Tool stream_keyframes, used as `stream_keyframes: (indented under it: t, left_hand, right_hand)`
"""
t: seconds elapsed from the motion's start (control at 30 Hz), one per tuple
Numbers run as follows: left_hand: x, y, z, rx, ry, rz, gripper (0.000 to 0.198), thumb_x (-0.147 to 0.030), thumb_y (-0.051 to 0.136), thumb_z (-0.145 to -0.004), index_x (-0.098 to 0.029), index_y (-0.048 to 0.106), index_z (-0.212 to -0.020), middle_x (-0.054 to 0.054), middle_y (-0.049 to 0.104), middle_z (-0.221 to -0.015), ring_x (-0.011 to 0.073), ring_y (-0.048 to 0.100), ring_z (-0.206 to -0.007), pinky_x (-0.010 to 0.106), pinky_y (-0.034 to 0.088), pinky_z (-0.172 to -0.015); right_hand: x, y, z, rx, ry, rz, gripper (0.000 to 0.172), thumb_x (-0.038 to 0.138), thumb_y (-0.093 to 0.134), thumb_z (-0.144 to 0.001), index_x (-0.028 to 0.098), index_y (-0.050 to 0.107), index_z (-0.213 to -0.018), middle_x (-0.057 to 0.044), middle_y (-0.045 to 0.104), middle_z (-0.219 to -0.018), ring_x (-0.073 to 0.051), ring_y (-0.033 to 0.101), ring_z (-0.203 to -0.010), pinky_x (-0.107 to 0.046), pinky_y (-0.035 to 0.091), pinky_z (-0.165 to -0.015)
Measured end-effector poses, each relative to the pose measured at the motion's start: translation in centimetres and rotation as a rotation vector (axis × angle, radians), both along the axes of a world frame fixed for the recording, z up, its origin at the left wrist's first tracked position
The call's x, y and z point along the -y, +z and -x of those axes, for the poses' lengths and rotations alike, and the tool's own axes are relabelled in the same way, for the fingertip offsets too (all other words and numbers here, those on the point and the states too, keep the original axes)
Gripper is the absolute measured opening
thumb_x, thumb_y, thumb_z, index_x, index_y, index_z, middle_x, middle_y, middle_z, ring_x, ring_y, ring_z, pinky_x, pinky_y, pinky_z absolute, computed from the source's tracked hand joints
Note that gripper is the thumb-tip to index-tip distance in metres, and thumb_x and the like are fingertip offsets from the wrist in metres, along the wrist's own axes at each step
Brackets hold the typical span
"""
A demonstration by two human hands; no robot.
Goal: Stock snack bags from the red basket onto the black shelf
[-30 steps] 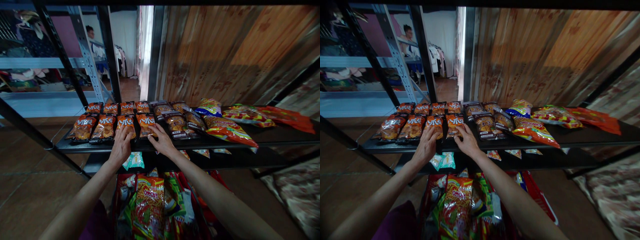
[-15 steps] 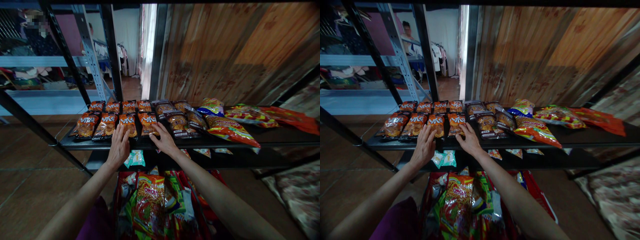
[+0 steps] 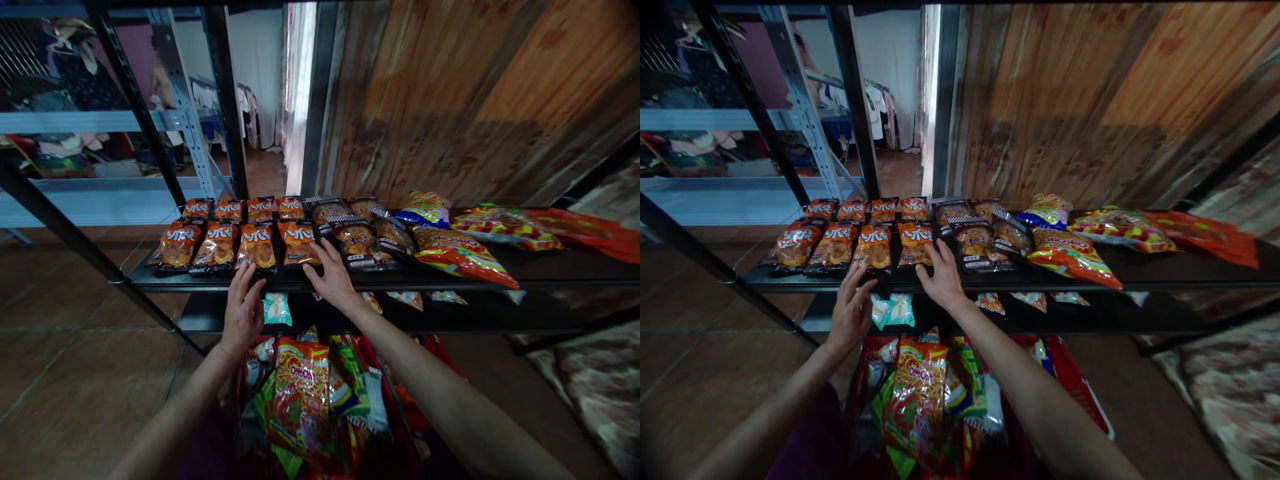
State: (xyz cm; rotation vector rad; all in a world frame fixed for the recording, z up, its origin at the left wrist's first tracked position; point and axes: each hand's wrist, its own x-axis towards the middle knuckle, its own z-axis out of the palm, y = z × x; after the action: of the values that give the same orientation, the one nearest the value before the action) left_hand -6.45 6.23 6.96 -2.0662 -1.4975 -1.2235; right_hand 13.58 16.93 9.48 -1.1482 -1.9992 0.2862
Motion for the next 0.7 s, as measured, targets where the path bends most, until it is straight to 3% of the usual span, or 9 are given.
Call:
stream_keyframes:
  t: [0.2,0.33,0.43,0.53,0.7]
  left_hand:
    - [0.0,1.2,6.2,0.088,0.293,-0.135,0.031,-0.007,0.045,-0.081,-0.019,0.057,-0.108,0.012,0.052,-0.128,0.0255,0.039,-0.133,0.048,0.036,-0.107]
    - [-0.1,2.4,11.0,0.084,0.538,-0.103,0.028,-0.012,0.048,-0.079,-0.018,0.062,-0.102,0.013,0.055,-0.123,0.0269,0.043,-0.127,0.046,0.035,-0.107]
    - [-0.4,3.1,13.7,0.101,0.655,-0.009,0.031,-0.013,0.047,-0.080,-0.018,0.064,-0.105,0.013,0.050,-0.131,0.0279,0.034,-0.134,0.045,0.029,-0.111]
    - [-0.7,3.8,15.6,0.130,0.681,0.150,0.034,-0.012,0.044,-0.080,-0.017,0.065,-0.107,0.012,0.044,-0.139,0.0286,0.029,-0.138,0.043,0.026,-0.113]
    - [-1.1,5.5,17.4,0.378,0.844,0.360,0.037,-0.017,0.047,-0.081,-0.019,0.062,-0.114,0.015,0.056,-0.126,0.0323,0.051,-0.120,0.048,0.042,-0.100]
  right_hand:
    - [2.3,0.4,1.4,-0.040,0.109,-0.278,0.044,0.027,0.049,-0.087,0.020,0.050,-0.130,-0.012,0.032,-0.149,-0.028,0.030,-0.139,-0.054,0.033,-0.110]
    - [4.7,0.5,4.3,-0.007,0.294,-0.336,0.040,0.015,0.045,-0.087,0.019,0.053,-0.126,-0.013,0.038,-0.145,-0.025,0.032,-0.137,-0.052,0.036,-0.109]
    - [5.9,0.4,7.9,0.071,0.471,-0.336,0.041,0.010,0.043,-0.086,0.017,0.054,-0.124,-0.013,0.043,-0.143,-0.023,0.032,-0.137,-0.048,0.039,-0.108]
    - [6.2,0.4,12.6,0.173,0.561,-0.343,0.038,0.009,0.043,-0.085,0.015,0.058,-0.120,-0.014,0.044,-0.142,-0.023,0.028,-0.139,-0.045,0.037,-0.110]
    - [5.5,1.1,20.2,0.301,0.527,-0.338,0.029,0.016,0.047,-0.087,0.016,0.064,-0.111,-0.014,0.047,-0.138,-0.029,0.024,-0.139,-0.051,0.029,-0.110]
